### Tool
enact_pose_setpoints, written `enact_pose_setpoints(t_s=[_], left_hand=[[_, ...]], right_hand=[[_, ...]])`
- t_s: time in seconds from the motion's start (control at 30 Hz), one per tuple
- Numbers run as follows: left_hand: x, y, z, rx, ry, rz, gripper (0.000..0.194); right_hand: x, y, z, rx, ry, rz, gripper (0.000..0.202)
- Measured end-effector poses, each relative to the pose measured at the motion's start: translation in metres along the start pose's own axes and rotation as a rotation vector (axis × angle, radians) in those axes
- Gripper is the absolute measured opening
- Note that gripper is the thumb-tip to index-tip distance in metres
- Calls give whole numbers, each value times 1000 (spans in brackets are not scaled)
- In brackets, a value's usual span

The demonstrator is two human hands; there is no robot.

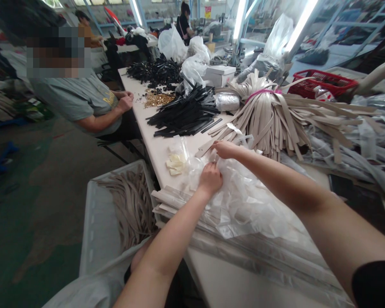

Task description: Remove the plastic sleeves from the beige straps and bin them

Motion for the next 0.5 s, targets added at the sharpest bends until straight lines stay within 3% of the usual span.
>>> enact_pose_setpoints(t_s=[0.07,0.13,0.27,0.5], left_hand=[[-1,0,-1,5,4,9,33],[-1,0,-1,14,1,10,33],[-2,0,-1,27,-1,-1,34],[-1,0,3,15,-3,17,27]], right_hand=[[7,7,8,-31,-102,-68,51],[17,18,13,-70,-160,-33,56],[42,35,10,-151,-83,58,51],[58,23,9,-10,-81,-83,28]])
Point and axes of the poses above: each hand's wrist, its own x-axis towards the middle knuckle, its own z-axis out of the back of the hand, y = z × x, the point moved 5 cm from there along x, towards the middle knuckle, and after that the axes turned 13 degrees about -z, right-handed, at the moved point
